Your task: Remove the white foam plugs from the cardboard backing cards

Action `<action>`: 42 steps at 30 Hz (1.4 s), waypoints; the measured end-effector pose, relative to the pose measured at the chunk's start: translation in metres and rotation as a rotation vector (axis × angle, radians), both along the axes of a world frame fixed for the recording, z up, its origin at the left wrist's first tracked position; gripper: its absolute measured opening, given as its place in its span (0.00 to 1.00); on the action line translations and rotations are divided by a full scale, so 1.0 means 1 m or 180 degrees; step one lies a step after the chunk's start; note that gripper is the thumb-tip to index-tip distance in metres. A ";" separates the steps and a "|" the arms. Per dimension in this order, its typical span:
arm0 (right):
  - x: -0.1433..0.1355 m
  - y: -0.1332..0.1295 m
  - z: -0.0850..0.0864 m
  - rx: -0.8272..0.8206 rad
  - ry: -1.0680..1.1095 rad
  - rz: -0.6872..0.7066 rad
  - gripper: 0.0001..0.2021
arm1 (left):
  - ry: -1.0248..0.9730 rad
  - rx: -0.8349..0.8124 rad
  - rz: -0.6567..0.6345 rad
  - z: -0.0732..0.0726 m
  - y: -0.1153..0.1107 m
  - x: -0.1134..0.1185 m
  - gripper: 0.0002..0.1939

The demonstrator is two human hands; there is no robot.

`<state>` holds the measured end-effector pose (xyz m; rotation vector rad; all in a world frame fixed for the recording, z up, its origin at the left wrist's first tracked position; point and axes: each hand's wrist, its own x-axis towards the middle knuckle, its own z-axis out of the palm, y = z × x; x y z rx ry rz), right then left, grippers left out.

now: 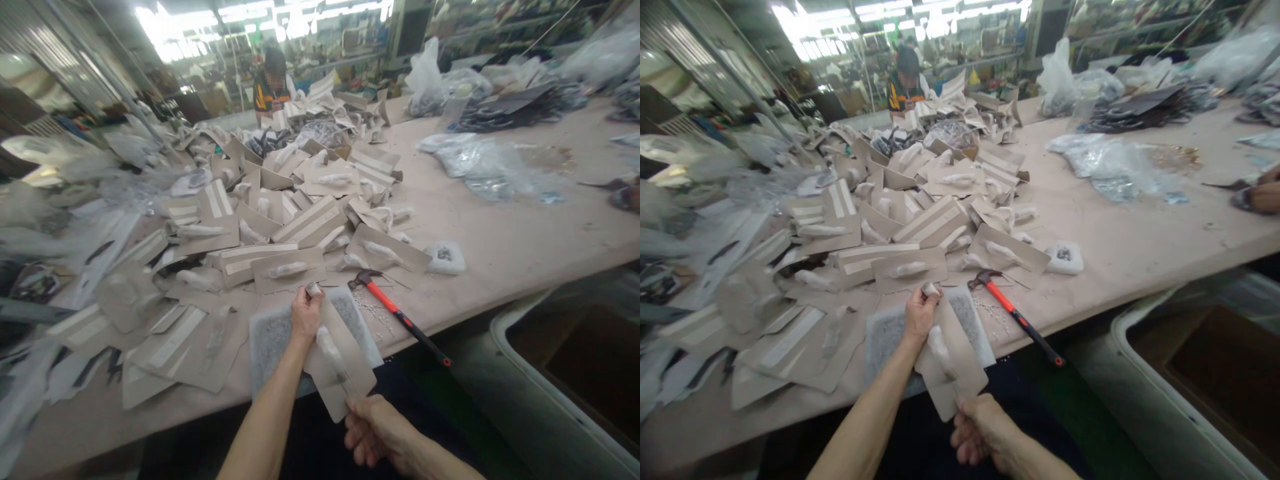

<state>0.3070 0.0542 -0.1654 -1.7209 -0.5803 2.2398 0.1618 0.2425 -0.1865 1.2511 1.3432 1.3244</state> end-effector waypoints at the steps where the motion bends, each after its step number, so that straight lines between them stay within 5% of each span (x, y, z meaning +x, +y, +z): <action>1: 0.002 0.001 0.010 0.0191 -0.0110 0.0510 0.21 | -0.0007 0.0023 -0.0007 0.000 0.003 0.001 0.12; 4: 0.008 0.010 0.046 0.2019 -0.1127 0.1468 0.17 | -0.0137 0.0063 -0.0073 -0.002 0.004 0.003 0.14; 6: 0.005 0.025 0.063 0.3383 -0.1905 0.1474 0.12 | -0.0278 0.0044 -0.0056 -0.002 0.003 0.004 0.15; 8: -0.004 0.044 0.069 0.3879 -0.2263 0.1610 0.23 | -0.0512 -0.0049 0.0071 0.001 0.002 0.003 0.17; 12: -0.024 0.080 0.057 0.3568 -0.2325 0.2261 0.26 | -0.1112 -0.0113 0.0438 0.020 0.003 -0.006 0.22; 17: -0.020 0.097 0.043 0.3527 -0.2520 0.1928 0.29 | -0.1246 0.0162 0.0212 0.041 -0.003 -0.017 0.25; 21: -0.015 0.102 0.040 0.3456 -0.2500 0.2060 0.27 | -0.0987 0.0039 -0.0113 0.034 -0.005 -0.010 0.19; 30: -0.019 0.107 0.029 0.4175 -0.1965 0.2115 0.22 | -0.1066 -0.0260 -0.0441 0.024 -0.006 -0.007 0.19; 42: -0.006 0.102 0.038 0.3409 -0.1732 0.1375 0.27 | -0.0713 -0.0153 -0.0261 0.007 -0.014 -0.016 0.15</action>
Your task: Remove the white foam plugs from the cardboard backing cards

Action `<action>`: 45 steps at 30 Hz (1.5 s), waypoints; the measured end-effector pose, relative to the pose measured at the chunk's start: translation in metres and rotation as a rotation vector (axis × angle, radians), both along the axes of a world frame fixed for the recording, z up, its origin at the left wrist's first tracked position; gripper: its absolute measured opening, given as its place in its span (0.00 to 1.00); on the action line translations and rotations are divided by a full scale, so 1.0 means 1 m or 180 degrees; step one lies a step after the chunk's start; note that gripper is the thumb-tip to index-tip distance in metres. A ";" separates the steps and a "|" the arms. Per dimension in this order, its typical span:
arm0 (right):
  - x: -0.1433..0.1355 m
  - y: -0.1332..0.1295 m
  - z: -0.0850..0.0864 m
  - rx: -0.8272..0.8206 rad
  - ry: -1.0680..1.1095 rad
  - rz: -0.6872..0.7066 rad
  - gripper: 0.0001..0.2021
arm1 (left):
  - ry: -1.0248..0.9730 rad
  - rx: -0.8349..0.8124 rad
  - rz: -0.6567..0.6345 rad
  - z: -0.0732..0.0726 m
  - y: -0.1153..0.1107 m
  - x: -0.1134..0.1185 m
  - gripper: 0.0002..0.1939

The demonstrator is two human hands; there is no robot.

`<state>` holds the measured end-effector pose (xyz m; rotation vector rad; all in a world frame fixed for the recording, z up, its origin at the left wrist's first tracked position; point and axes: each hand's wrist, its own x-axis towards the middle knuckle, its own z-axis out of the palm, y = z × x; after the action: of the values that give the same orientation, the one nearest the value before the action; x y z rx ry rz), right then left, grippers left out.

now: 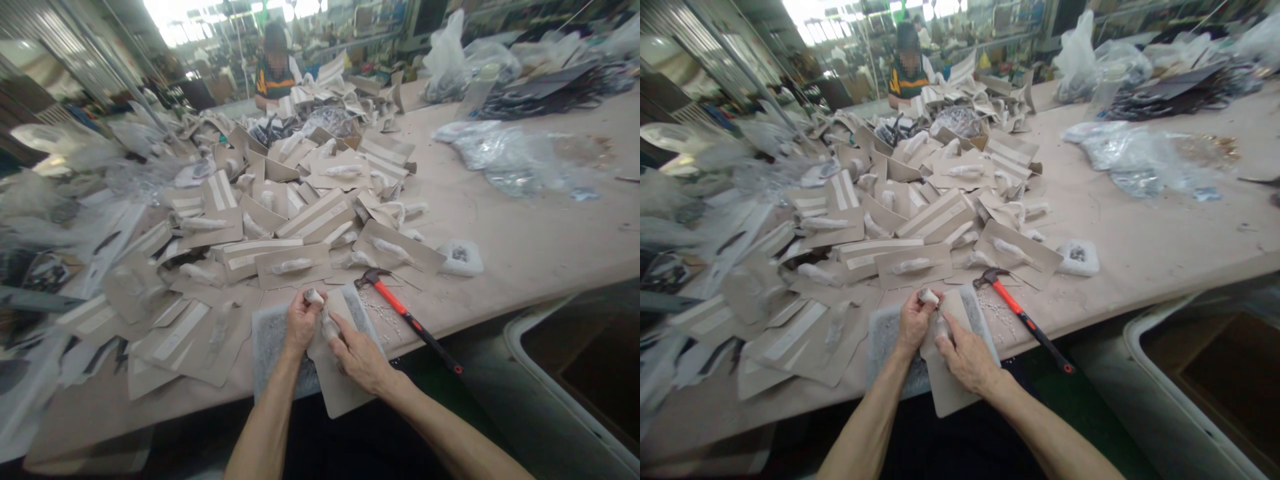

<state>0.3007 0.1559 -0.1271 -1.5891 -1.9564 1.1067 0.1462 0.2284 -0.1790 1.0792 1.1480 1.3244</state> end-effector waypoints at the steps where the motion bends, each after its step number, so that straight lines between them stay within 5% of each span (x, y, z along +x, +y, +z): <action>1: 0.007 0.001 -0.001 0.0132 0.0075 -0.0167 0.28 | -0.0002 0.0011 -0.0006 0.000 0.000 0.000 0.15; 4: 0.038 0.009 -0.007 0.0869 -0.0227 -0.0817 0.26 | 0.0029 0.0061 -0.0014 -0.003 0.001 0.000 0.15; 8: 0.096 0.024 -0.016 0.1452 -0.1665 -0.1277 0.19 | 0.0357 0.0146 -0.0045 -0.009 0.001 -0.002 0.13; 12: 0.132 0.027 -0.023 0.0548 -0.2618 -0.1001 0.14 | 0.0631 0.0178 -0.0054 -0.012 0.002 -0.004 0.12; 17: 0.132 0.021 -0.024 -0.0035 -0.2544 -0.0462 0.10 | 0.0792 0.0169 0.0022 -0.011 0.001 0.001 0.11; 21: 0.131 0.023 -0.019 -0.0185 -0.1961 -0.0428 0.04 | 0.0930 0.0272 0.0133 -0.010 -0.001 0.006 0.10; 26: 0.132 0.021 0.007 -0.1965 0.0755 -0.1084 0.07 | 0.1119 0.0393 0.0084 -0.008 -0.004 0.006 0.09; 28: 0.125 0.016 0.025 -0.2103 0.1182 -0.1072 0.08 | 0.1141 0.0430 0.0028 -0.005 -0.005 0.005 0.10; 32: 0.103 0.006 0.058 -0.0496 0.0722 -0.0509 0.09 | 0.1116 0.0427 -0.0117 0.000 -0.006 0.003 0.10; 35: 0.086 0.008 0.064 0.0796 -0.0176 -0.0162 0.13 | 0.1162 0.0449 -0.0198 0.001 -0.006 0.004 0.09; 40: 0.077 0.025 0.081 0.1006 -0.1515 0.0403 0.13 | 0.1185 0.0427 -0.0167 -0.002 -0.005 0.004 0.07; 45: 0.073 0.025 0.116 0.2128 -0.0758 -0.0398 0.15 | 0.1211 0.0519 -0.0254 0.000 -0.006 0.003 0.08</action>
<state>0.3737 0.1806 -0.0109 -1.4679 -2.0334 0.1671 0.1496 0.2224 -0.1789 1.5285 1.2712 1.1958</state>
